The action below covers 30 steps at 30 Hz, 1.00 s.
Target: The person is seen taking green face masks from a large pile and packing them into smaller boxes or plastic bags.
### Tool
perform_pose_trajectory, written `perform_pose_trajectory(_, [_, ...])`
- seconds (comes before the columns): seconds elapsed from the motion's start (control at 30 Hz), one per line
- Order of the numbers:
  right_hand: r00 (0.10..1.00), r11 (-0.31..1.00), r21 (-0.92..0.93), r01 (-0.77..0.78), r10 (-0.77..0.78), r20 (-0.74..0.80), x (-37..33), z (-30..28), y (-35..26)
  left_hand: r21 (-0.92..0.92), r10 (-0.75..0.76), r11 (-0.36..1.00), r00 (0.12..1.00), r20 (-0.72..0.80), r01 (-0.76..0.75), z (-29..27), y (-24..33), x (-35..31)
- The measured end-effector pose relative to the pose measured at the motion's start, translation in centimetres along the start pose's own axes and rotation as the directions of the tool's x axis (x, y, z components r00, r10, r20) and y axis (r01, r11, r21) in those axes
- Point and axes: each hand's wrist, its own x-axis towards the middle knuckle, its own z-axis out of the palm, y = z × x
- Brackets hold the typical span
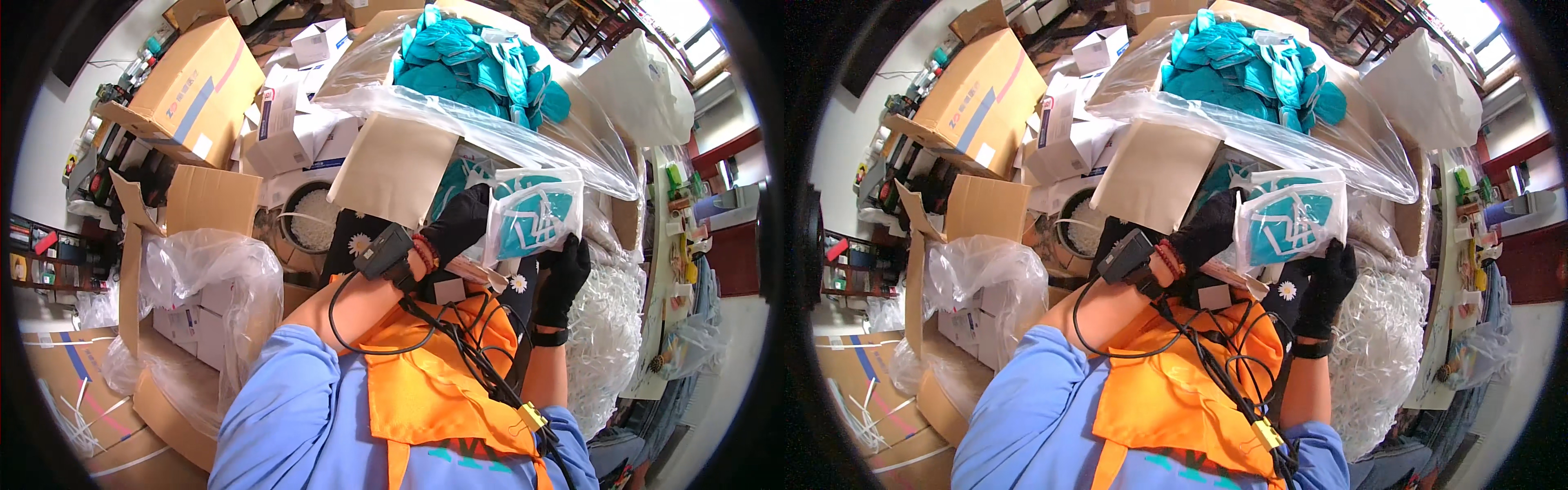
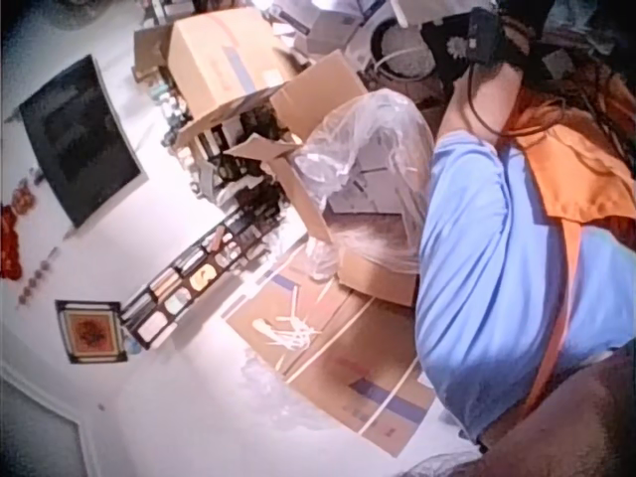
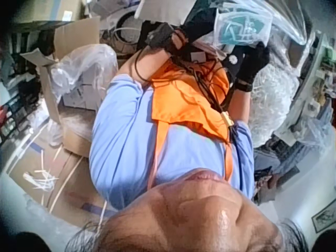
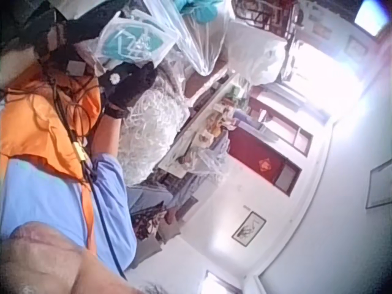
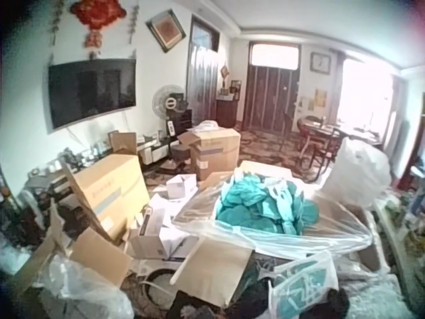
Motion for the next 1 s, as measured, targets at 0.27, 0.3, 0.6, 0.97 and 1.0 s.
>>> perform_pose_trajectory(0.27, [0.985, 0.986, -0.095, 0.136, -0.145, -0.092, 0.8, -1.6, 0.3, 0.62, 0.353, 0.736, 0.935, -0.008, -0.272, 0.2, 0.3, 0.0])
perform_pose_trajectory(0.3, [0.987, 0.988, -0.085, 0.132, -0.139, -0.085, 1.0, -1.9, 0.3, 0.628, 0.345, 0.724, 0.938, 0.026, -0.284, 0.1, 0.1, 0.3])
perform_pose_trajectory(0.6, [0.934, 0.918, -0.355, 0.177, -0.271, -0.233, 3.7, -7.0, 1.5, -0.014, -0.504, 0.863, 0.861, -0.06, 0.505, -3.7, 3.3, 0.9])
perform_pose_trajectory(0.97, [0.953, 0.935, -0.267, 0.235, -0.275, -0.125, 2.3, -4.1, 0.8, 0.072, 0.013, 0.997, 0.991, -0.133, -0.003, -3.3, 8.2, 1.2])
perform_pose_trajectory(1.0, [0.954, 0.933, -0.27, 0.238, -0.276, -0.113, 2.3, -3.8, 1.1, 0.061, 0.007, 0.998, 0.995, -0.101, -0.001, -2.9, 8.6, 1.1])
